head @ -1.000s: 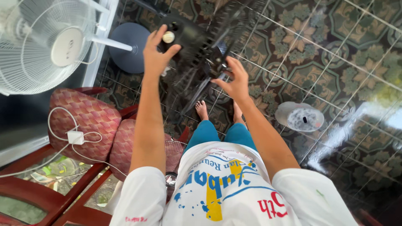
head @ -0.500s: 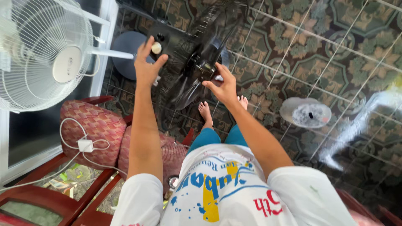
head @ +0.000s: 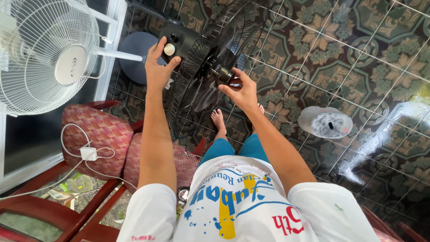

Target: The person disassembles a black standing electric fan by removing the front grille, fan blades, and central cap. They then reassemble the fan by placing the blades back, securing the cap, and reattaching the front grille.

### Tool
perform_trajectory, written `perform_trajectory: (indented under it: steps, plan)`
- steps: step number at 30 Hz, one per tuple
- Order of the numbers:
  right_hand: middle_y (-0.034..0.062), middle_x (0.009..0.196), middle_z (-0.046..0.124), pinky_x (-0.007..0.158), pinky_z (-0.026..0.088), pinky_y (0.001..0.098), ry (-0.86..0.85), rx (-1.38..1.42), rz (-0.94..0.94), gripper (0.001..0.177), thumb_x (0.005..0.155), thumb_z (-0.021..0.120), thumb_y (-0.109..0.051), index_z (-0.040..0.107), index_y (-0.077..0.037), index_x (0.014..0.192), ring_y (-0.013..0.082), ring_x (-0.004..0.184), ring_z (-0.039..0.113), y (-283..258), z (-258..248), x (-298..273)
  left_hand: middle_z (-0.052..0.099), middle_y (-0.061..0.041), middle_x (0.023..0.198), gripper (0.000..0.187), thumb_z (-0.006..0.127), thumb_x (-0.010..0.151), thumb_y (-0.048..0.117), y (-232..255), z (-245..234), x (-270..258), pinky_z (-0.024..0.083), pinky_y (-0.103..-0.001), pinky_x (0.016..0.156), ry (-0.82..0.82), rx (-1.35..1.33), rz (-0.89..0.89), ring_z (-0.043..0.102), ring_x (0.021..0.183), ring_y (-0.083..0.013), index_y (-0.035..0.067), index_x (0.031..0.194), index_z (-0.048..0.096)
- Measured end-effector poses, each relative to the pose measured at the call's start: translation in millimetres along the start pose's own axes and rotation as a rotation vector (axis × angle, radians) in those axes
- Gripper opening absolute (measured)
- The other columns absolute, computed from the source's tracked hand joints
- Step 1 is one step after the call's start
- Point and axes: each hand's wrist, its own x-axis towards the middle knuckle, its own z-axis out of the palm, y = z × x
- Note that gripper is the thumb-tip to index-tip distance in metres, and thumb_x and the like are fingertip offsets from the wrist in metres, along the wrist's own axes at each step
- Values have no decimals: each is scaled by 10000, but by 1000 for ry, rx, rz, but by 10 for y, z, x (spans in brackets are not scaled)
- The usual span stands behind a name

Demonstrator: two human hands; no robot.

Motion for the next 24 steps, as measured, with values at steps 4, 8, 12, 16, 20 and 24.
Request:
perform_trajectory:
  steps: [4,8,12,16,20,24]
  plan:
    - [148,1204,683,828,644,315,29,113,0,728,859,866,-211,496,69,1421,178,1031,713,107,-43,-75,576,-84,1447,803,951,802,418,-74,48,-24,490,-354,1160,8,-55,50,578,1354,-225,130,1473,617]
    - [141,1144,683,795,660,331,31,365,126,619,929,798,-210,526,70,1410,163,1006,687,235,11,-121,559,-79,1466,808,939,810,423,-119,43,-47,489,-346,1157,12,-67,19,570,1359,-210,128,1482,601]
    - [127,1157,683,798,669,342,31,437,188,561,950,759,-222,535,77,1368,151,1028,679,279,87,-56,558,-82,1458,837,952,769,421,-104,50,-39,491,-353,1153,2,-105,-3,570,1347,-218,123,1471,606]
    - [129,1121,694,804,678,353,36,444,242,530,944,756,-237,562,82,1320,158,995,690,246,159,11,563,-88,1478,822,948,798,394,-86,26,-52,460,-362,1186,-2,-73,14,563,1377,-227,115,1490,603]
    - [129,1090,706,813,681,354,13,491,261,497,951,745,-268,603,87,1268,178,964,714,169,242,97,557,-90,1477,803,952,803,353,-35,22,-64,478,-353,1158,-27,-72,36,562,1364,-226,107,1479,595]
    - [103,1079,711,801,676,348,-3,456,248,497,937,750,-259,590,82,1261,165,969,709,144,242,151,584,-91,1465,787,950,810,337,17,-9,-47,480,-345,1153,-8,-57,27,579,1359,-222,99,1473,598]
